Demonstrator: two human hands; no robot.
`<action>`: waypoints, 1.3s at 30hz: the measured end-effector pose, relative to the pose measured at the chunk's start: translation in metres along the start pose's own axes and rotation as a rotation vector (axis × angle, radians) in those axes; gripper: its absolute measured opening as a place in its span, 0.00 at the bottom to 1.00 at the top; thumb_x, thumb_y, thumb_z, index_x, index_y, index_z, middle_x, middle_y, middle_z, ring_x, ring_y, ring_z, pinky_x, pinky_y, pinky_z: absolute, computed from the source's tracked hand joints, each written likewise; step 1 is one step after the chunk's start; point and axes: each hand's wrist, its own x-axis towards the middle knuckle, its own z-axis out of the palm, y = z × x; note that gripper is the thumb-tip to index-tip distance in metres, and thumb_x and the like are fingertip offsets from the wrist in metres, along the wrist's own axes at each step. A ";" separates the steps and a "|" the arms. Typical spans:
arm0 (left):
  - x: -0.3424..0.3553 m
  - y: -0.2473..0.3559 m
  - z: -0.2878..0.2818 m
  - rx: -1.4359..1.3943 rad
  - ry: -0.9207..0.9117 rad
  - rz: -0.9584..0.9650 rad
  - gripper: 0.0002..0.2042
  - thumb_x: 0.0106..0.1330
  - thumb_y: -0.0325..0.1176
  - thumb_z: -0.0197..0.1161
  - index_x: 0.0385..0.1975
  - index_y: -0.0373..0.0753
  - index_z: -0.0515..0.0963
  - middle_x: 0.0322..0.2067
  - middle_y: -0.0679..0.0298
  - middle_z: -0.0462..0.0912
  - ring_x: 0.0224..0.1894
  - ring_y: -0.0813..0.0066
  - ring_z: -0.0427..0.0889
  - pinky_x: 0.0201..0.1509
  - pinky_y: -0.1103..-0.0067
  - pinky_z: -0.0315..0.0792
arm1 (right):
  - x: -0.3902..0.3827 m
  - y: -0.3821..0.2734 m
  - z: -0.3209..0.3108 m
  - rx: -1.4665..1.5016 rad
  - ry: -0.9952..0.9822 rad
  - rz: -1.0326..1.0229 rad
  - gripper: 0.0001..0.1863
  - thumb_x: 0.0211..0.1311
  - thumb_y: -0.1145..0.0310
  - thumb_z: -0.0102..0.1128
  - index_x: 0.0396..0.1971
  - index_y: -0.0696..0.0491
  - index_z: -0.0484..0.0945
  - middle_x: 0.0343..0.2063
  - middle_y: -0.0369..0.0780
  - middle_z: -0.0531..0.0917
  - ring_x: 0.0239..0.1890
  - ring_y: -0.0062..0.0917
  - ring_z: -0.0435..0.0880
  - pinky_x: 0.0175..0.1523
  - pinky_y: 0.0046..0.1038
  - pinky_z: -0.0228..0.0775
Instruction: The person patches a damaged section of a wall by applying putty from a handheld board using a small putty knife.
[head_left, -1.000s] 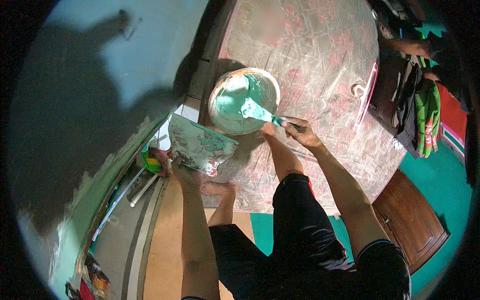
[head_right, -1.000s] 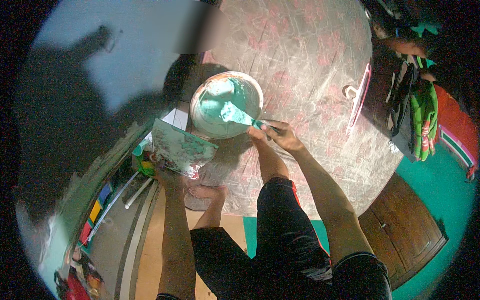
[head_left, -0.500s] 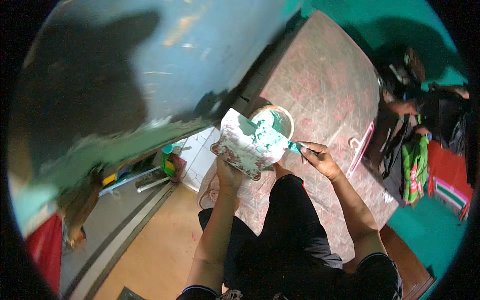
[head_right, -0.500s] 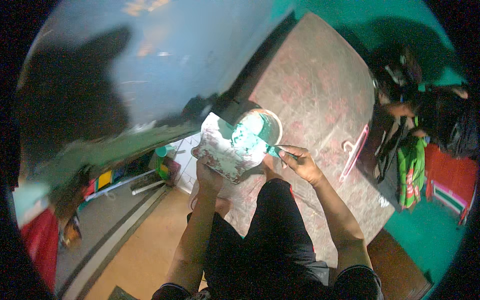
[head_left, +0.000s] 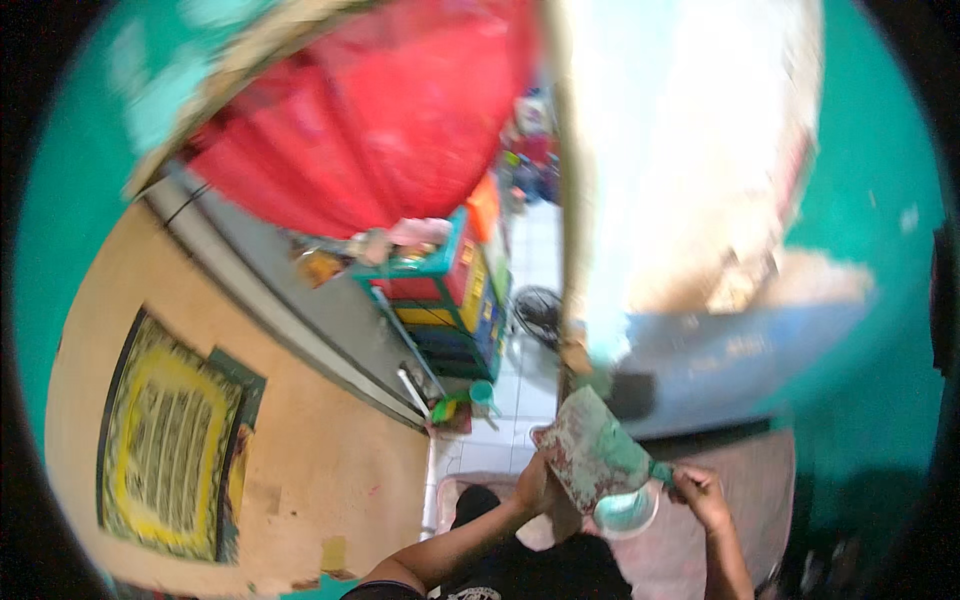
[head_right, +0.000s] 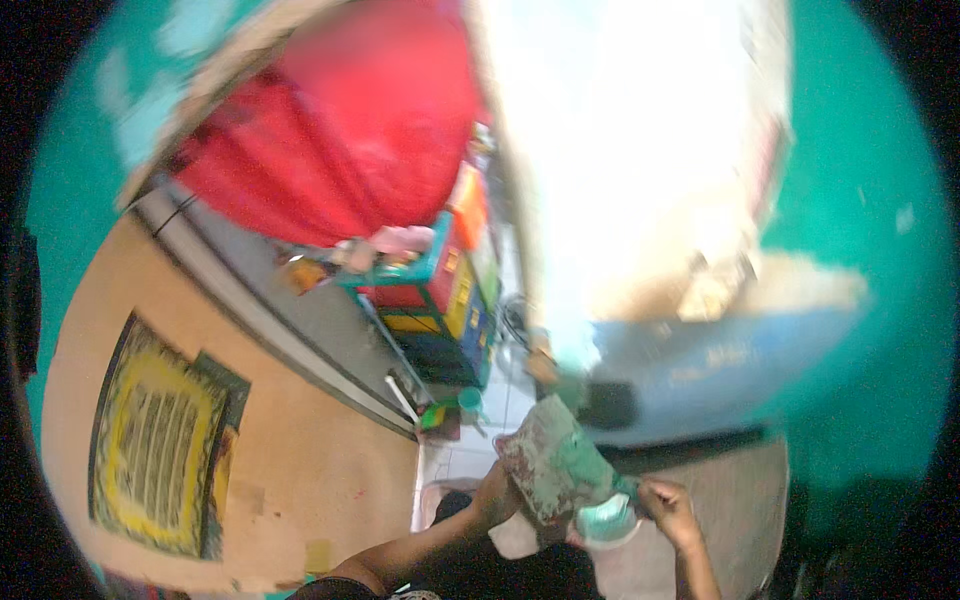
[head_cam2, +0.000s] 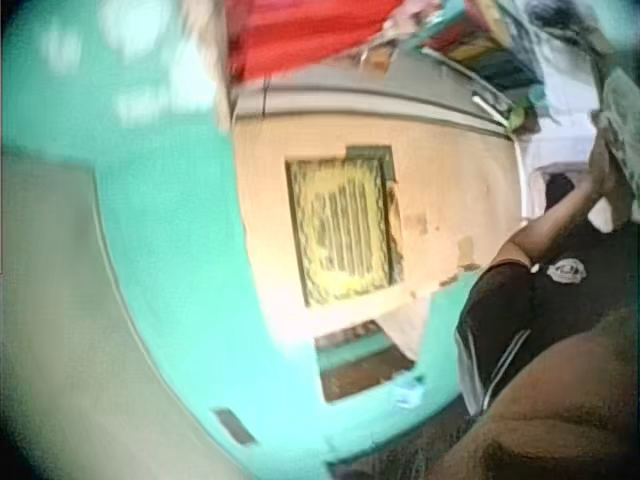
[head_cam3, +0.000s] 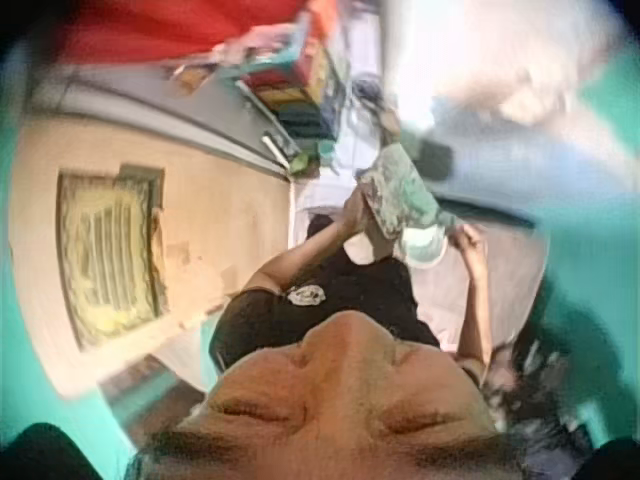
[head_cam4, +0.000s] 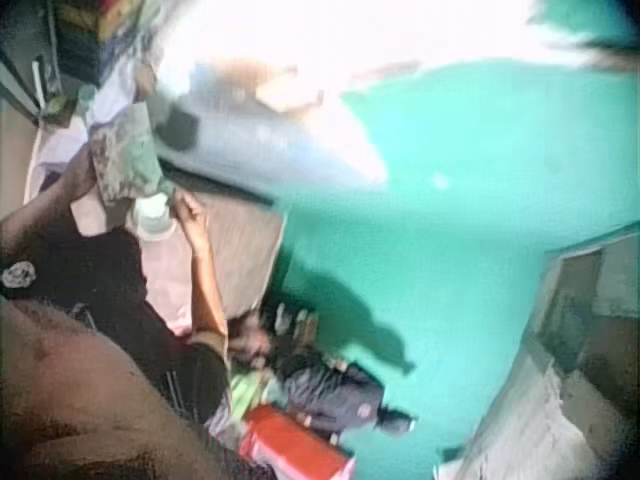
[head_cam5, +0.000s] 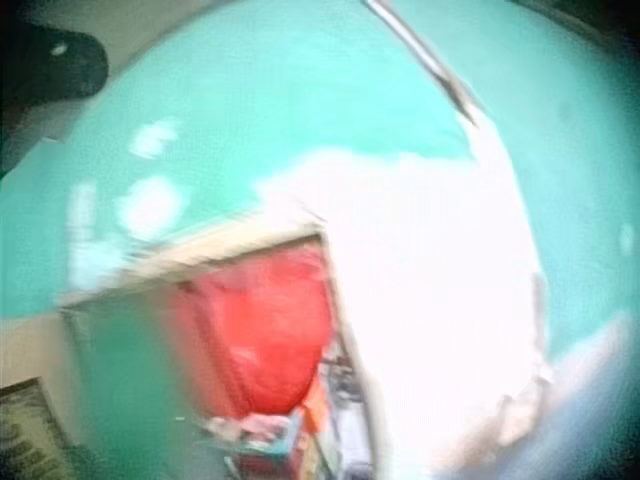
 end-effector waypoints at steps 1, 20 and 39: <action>-0.014 0.014 0.007 -0.013 -0.015 0.065 0.24 0.72 0.38 0.46 0.64 0.33 0.67 0.60 0.53 0.75 0.63 0.56 0.73 0.71 0.61 0.63 | 0.012 -0.010 0.001 -0.008 -0.067 0.003 0.09 0.71 0.69 0.59 0.37 0.59 0.84 0.28 0.33 0.84 0.24 0.15 0.76 0.30 0.23 0.71; -0.184 0.334 0.044 -0.127 0.066 1.104 0.22 0.70 0.37 0.44 0.62 0.35 0.68 0.60 0.58 0.76 0.63 0.63 0.74 0.70 0.63 0.65 | 0.145 -0.340 0.281 -0.254 -0.536 -0.586 0.13 0.59 0.75 0.69 0.44 0.57 0.80 0.26 0.31 0.79 0.24 0.12 0.72 0.28 0.17 0.61; -0.273 0.600 0.097 -0.050 -0.062 1.282 0.20 0.71 0.38 0.38 0.56 0.34 0.68 0.55 0.51 0.76 0.58 0.51 0.78 0.60 0.53 0.75 | 0.214 -0.562 0.523 0.094 -0.583 -0.885 0.13 0.70 0.56 0.61 0.32 0.48 0.83 0.21 0.25 0.75 0.22 0.09 0.66 0.27 0.16 0.53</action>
